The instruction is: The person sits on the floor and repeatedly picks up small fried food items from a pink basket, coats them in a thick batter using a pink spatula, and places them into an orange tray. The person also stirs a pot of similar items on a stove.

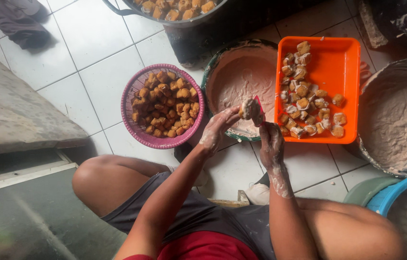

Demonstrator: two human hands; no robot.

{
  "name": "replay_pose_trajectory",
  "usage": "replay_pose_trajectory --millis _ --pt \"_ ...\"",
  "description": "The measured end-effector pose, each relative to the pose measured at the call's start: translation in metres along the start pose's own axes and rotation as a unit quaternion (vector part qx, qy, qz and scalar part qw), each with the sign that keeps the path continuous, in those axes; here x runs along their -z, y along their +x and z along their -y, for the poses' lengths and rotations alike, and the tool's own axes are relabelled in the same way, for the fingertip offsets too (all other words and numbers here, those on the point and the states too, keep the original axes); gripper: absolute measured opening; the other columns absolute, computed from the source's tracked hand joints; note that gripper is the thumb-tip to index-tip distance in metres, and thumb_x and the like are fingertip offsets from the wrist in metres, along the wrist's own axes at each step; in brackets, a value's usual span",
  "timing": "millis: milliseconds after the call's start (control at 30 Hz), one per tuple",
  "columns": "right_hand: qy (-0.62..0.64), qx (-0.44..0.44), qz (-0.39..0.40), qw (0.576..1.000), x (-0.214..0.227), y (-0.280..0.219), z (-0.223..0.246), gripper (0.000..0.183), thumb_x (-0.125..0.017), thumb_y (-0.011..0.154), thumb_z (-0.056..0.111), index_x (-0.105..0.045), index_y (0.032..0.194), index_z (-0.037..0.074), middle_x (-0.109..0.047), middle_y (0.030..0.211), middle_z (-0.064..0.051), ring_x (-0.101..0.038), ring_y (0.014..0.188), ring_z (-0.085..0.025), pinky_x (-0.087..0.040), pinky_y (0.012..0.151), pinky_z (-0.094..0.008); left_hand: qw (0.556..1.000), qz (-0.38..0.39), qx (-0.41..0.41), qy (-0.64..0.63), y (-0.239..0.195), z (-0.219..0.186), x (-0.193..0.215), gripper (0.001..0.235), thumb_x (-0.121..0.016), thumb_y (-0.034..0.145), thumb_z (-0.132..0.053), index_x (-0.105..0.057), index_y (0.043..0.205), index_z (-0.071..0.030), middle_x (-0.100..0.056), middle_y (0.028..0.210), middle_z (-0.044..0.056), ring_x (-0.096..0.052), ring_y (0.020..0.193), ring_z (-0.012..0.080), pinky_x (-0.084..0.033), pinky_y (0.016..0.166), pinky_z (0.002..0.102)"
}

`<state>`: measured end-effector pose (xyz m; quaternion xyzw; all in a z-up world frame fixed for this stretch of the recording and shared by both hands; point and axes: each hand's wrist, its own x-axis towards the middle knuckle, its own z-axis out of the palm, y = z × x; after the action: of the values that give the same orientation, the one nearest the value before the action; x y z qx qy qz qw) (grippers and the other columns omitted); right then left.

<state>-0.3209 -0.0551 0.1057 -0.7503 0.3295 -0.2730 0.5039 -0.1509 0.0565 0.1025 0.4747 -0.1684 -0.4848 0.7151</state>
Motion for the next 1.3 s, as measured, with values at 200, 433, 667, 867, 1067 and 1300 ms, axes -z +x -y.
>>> replay_pose_trajectory --millis 200,433,667,867,1067,1300 --pt "-0.079 0.005 -0.015 0.997 0.003 0.002 0.01 0.029 -0.058 0.107 0.027 -0.068 0.112 0.0 -0.06 0.091 -0.009 -0.056 0.082 -0.022 -0.046 0.073 -0.036 1.0 -0.001 -0.013 0.019 0.004 -0.016 -0.006 0.061 -0.081 0.089 -0.019 -0.056 0.141 0.001 -0.07 0.122 0.012 -0.067 0.112 0.0183 -0.055 0.101 0.034" --pt "-0.115 0.069 -0.033 0.99 0.004 0.003 0.012 0.03 -0.063 0.106 0.029 -0.069 0.107 -0.001 -0.059 0.09 -0.01 -0.056 0.082 -0.024 -0.046 0.071 -0.038 0.995 -0.059 -0.03 0.074 0.013 -0.023 -0.011 0.046 -0.08 0.092 -0.021 -0.064 0.125 0.006 -0.075 0.11 0.014 -0.072 0.101 0.0196 -0.059 0.095 0.034" --pt "-0.11 -0.013 0.002 0.994 0.008 0.009 0.013 0.029 -0.062 0.104 0.027 -0.071 0.106 0.0 -0.063 0.091 -0.01 -0.059 0.081 -0.023 -0.047 0.072 -0.036 0.8 -0.109 -0.297 0.509 0.032 -0.067 0.004 0.034 -0.084 0.089 -0.029 -0.072 0.12 -0.021 -0.076 0.12 0.002 -0.071 0.117 0.0217 -0.058 0.102 0.036" --pt "-0.074 -0.026 0.01 0.997 0.002 0.005 0.033 0.028 -0.06 0.106 0.027 -0.071 0.107 0.001 -0.063 0.09 -0.01 -0.059 0.08 -0.022 -0.047 0.073 -0.035 0.607 -0.057 -0.322 0.724 0.023 -0.116 -0.003 0.029 -0.075 0.096 -0.028 -0.075 0.124 -0.02 -0.074 0.112 -0.004 -0.067 0.11 0.0167 -0.023 0.126 0.059" --pt "0.035 0.011 0.009 0.999 -0.001 0.005 0.048 0.027 -0.058 0.107 0.025 -0.067 0.109 0.0 -0.064 0.098 -0.006 -0.06 0.087 -0.016 -0.048 0.078 -0.032 0.668 -0.044 -0.352 0.654 0.018 -0.115 -0.017 0.021 -0.081 0.088 -0.031 -0.072 0.106 -0.025 -0.075 0.101 -0.005 -0.072 0.097 0.0157 -0.028 0.124 0.055" --pt "0.196 -0.147 0.105 0.964 -0.003 0.002 0.048 0.039 -0.048 0.108 0.036 -0.072 0.104 0.005 -0.041 0.07 0.005 -0.037 0.067 -0.007 -0.032 0.062 -0.025 0.988 -0.055 -0.147 0.003 0.018 -0.052 -0.03 0.03 -0.083 0.088 -0.008 -0.066 0.112 -0.002 -0.074 0.107 0.009 -0.071 0.1 0.0176 -0.058 0.095 0.034"
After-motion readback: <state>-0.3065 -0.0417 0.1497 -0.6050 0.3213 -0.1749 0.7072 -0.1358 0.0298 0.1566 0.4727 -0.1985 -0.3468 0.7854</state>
